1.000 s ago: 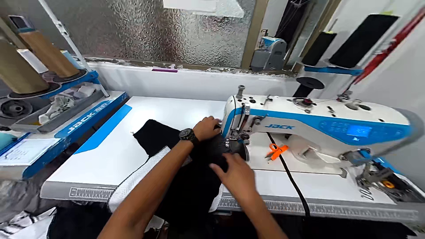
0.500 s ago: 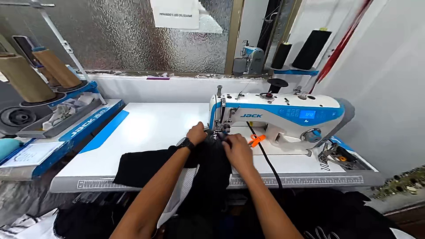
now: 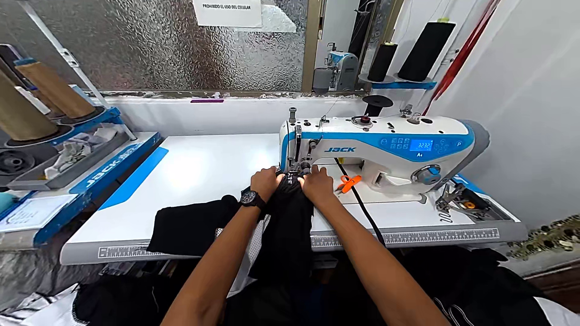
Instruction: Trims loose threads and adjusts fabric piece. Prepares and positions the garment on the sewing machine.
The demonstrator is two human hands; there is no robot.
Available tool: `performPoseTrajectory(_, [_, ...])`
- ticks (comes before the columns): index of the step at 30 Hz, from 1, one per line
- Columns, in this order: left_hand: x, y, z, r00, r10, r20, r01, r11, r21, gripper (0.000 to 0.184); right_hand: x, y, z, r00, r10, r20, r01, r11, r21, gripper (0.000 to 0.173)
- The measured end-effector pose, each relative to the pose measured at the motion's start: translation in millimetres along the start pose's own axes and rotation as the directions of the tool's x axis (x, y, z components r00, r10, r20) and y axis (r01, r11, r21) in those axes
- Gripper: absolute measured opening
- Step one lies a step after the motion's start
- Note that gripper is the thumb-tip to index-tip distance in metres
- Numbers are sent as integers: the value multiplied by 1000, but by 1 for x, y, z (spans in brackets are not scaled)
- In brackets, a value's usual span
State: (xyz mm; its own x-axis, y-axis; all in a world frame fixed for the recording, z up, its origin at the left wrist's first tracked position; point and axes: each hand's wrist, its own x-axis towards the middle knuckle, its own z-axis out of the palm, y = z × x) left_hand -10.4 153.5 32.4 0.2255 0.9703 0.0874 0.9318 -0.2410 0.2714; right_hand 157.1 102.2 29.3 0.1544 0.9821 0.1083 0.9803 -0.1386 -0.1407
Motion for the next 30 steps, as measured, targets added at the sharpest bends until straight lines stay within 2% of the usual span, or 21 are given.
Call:
performPoseTrajectory(4, [5,0,-4,999,26,31,-29,995,98,47,16,-9,1,999,34,-19,-31,993,117,42])
performPoseTrajectory(7, [-7,-8,-8,997,24,73,-33,992,122,53,6,-7,-7,985,-139,103,141,990,-13,36])
performPoseTrajectory(9, [-36,-10,-9,993,40,107,-53,991,122,52,-24,5,-10,940,-287,187,287,958,28,30])
performPoseTrajectory(10, [-54,-10,-11,992,61,110,-72,992,104,50,-46,9,-12,921,-343,185,337,939,64,27])
performPoseTrajectory(12, [-95,-12,-12,988,100,121,-104,994,29,47,-96,16,-10,913,-396,101,384,915,122,23])
performPoseTrajectory(14, [-121,-17,-12,979,152,139,-138,985,-106,46,-127,27,-3,933,-357,-52,360,913,192,23])
performPoseTrajectory(16, [-137,-19,-22,952,247,183,-154,898,-412,42,-144,33,6,940,-258,-224,318,901,294,20])
performPoseTrajectory(18, [-149,-12,-52,889,368,272,-93,726,-681,39,-153,31,5,942,-194,-275,297,865,405,18])
performPoseTrajectory(20, [-156,-5,-86,807,488,333,-17,582,-813,38,-162,21,-6,941,-221,-256,328,777,537,29])
performPoseTrajectory(21, [-159,-4,-102,761,555,335,-9,525,-851,37,-167,15,-15,935,-267,-232,354,695,627,37])
performPoseTrajectory(23, [-163,-6,-129,665,687,292,-23,410,-912,34,-175,7,-36,895,-394,-208,386,453,804,49])
performPoseTrajectory(25, [-168,-9,-153,567,795,214,-66,303,-951,31,-181,1,-62,839,-470,-275,424,249,871,46])
performPoseTrajectory(26, [-171,-10,-165,514,838,181,-101,269,-958,28,-185,0,-75,815,-481,-323,459,196,866,42])
performPoseTrajectory(28, [-180,-8,-188,454,880,136,-169,235,-957,26,-194,-2,-100,784,-465,-411,547,204,812,36])
performPoseTrajectory(30, [-188,-5,-207,453,885,108,-212,225,-951,26,-208,3,-119,778,-412,-473,601,271,752,27])
